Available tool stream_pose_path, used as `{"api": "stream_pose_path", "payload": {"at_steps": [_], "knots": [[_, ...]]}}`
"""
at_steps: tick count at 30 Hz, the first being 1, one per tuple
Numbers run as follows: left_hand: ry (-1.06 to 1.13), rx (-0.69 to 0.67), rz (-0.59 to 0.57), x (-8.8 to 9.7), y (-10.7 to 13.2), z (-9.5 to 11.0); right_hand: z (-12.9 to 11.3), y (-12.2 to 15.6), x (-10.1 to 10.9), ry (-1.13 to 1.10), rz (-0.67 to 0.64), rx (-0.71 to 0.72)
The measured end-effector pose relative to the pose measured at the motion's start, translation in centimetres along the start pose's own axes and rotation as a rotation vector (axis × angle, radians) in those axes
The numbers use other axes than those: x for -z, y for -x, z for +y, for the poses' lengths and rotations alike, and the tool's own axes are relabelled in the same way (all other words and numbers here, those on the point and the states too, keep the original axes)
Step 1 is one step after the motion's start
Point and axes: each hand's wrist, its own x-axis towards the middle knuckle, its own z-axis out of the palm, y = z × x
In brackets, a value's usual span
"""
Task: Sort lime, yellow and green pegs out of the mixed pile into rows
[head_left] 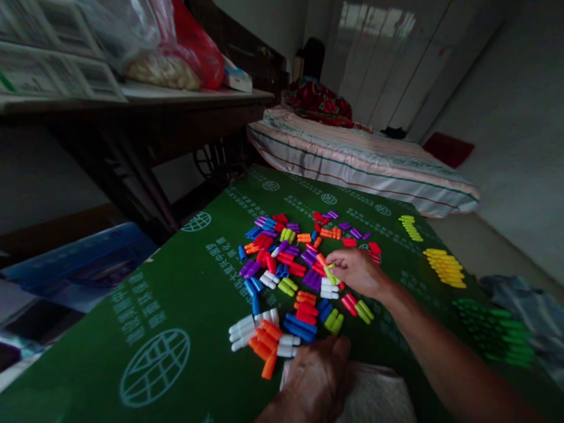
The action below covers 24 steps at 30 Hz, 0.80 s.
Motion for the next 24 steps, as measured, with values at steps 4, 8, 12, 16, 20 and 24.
{"api": "stream_pose_path", "payload": {"at_steps": [4, 8, 12, 16, 20, 24], "knots": [[0.013, 0.006, -0.012, 0.2, -0.1, 0.0, 5.7, 2.8, 3.2, -0.142, 0.271, -0.293], [-0.026, -0.017, -0.001, 0.0, -0.2, -0.2, 9.4, 6.3, 3.7, -0.145, 0.356, -0.52], [-0.065, -0.065, 0.103, -0.8, -0.4, -0.9, 10.8, 8.9, 2.9, -0.106, 0.342, -0.539], [-0.145, -0.195, 0.321, -1.7, -0.6, -1.8, 10.7, 10.5, 3.0, -0.034, 0.332, -0.493], [-0.232, -0.29, 0.478, -1.9, -0.9, -2.4, 10.2, 11.1, 3.3, 0.091, 0.213, -0.403], [-0.232, -0.317, 0.562, -1.9, -1.1, -2.4, 9.8, 10.6, 2.6, 0.196, 0.202, -0.359]]}}
